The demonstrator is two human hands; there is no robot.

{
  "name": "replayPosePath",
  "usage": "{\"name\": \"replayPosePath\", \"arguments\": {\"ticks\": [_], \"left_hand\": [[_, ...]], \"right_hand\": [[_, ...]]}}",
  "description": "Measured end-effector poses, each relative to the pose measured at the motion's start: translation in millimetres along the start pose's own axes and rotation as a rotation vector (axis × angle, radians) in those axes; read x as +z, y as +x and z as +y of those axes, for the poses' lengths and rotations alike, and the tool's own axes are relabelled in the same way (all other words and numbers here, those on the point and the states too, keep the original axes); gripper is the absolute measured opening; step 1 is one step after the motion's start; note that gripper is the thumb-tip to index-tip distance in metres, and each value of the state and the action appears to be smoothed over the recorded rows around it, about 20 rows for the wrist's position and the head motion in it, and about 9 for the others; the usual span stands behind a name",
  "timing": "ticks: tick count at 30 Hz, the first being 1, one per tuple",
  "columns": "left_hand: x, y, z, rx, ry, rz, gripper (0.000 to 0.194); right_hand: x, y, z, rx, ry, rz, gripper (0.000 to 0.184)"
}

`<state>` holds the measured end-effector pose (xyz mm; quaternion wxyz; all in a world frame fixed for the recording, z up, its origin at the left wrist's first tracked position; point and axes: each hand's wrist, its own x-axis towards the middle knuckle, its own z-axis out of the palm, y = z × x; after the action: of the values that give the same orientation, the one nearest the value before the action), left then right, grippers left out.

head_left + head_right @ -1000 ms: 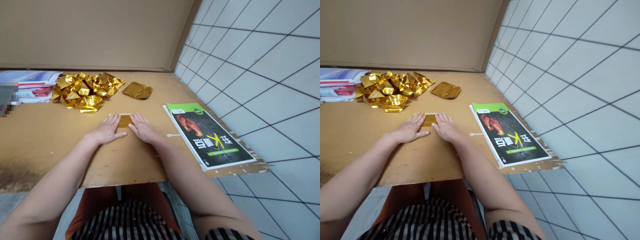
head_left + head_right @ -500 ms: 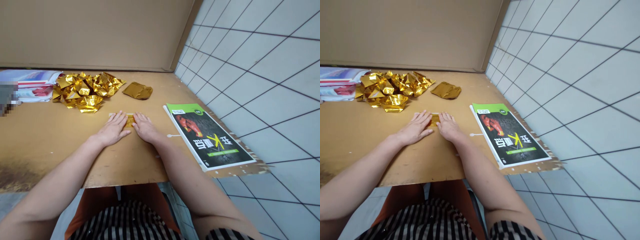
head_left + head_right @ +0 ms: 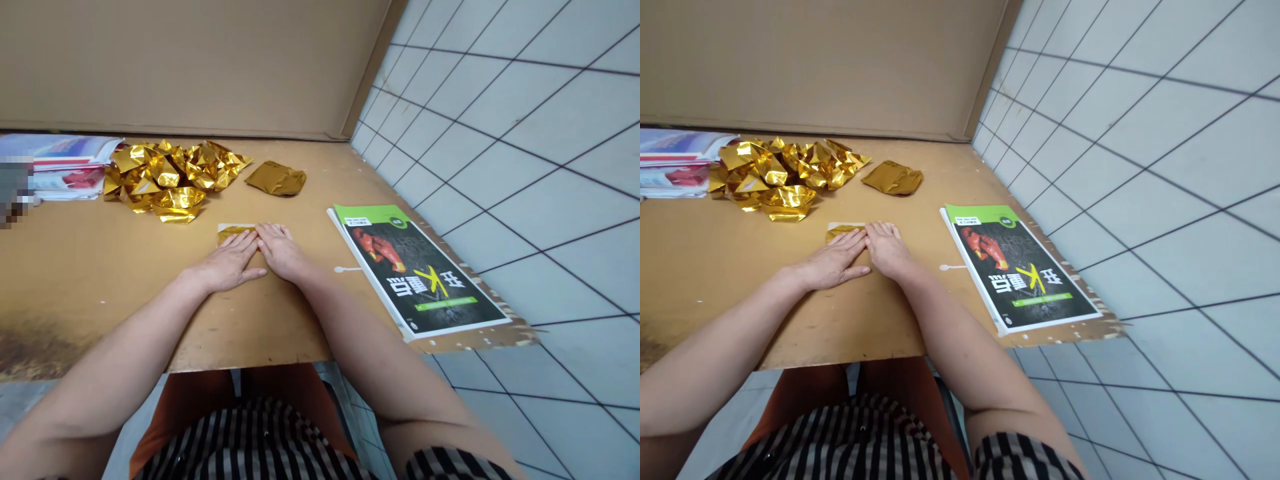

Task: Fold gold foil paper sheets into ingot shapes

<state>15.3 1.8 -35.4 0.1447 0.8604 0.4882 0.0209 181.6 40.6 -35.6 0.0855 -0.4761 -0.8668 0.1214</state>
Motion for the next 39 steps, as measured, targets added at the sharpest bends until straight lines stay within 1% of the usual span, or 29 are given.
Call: {"name": "replayPosePath", "arguments": {"ticks": [5, 12, 17, 21, 23, 25, 27, 30, 32, 34, 36, 39], "left_hand": [[-0.9, -2.4, -9.7, -0.042, -0.002, 0.015, 0.086], [-5.2, -6.6, -19.7, -0.117, 0.042, 0.028, 0.090], [-0.3, -5.4, -22.6, -0.110, 0.080, 0.061, 0.087], [2.1, -4.4, -16.1, -0.043, 0.101, 0.112, 0.083], [2.4, -3.6, -9.7, 0.020, 0.085, 0.093, 0.080], [3.4, -2.6, -4.1, 0.062, 0.056, 0.040, 0.078], [5.2, -1.7, -1.3, 0.082, 0.028, 0.006, 0.078], [7.1, -1.4, -1.6, 0.097, -0.001, 0.008, 0.078], [6.7, -1.9, -2.1, 0.094, -0.013, 0.003, 0.079], [5.3, -2.4, -1.6, 0.078, -0.022, -0.015, 0.081], [3.8, -2.4, -0.2, 0.065, -0.030, -0.021, 0.082], [2.6, -1.2, 2.8, 0.049, -0.036, 0.013, 0.082]], "right_hand": [[-2.0, -1.9, 11.6, 0.009, 0.038, -0.019, 0.052], [-14.1, -6.1, 7.3, 0.070, 0.030, -0.082, 0.054], [-14.6, -6.5, 11.5, 0.092, 0.032, -0.063, 0.054], [-9.8, -4.8, 13.6, 0.094, 0.022, -0.050, 0.054], [-8.2, -5.1, 13.9, 0.079, 0.017, -0.036, 0.054], [-7.5, -6.3, 13.3, 0.075, 0.009, -0.023, 0.055], [-7.1, -7.3, 11.1, 0.069, -0.001, 0.007, 0.055], [-5.6, -6.2, 4.8, 0.018, -0.002, 0.077, 0.053], [-3.7, -2.9, 0.1, -0.020, 0.006, 0.096, 0.052], [-1.9, 1.3, -3.3, -0.037, 0.013, 0.089, 0.053], [-1.0, 4.9, -4.4, -0.024, 0.016, 0.063, 0.054], [-1.8, 7.6, -3.4, 0.020, 0.018, 0.004, 0.059]]}}
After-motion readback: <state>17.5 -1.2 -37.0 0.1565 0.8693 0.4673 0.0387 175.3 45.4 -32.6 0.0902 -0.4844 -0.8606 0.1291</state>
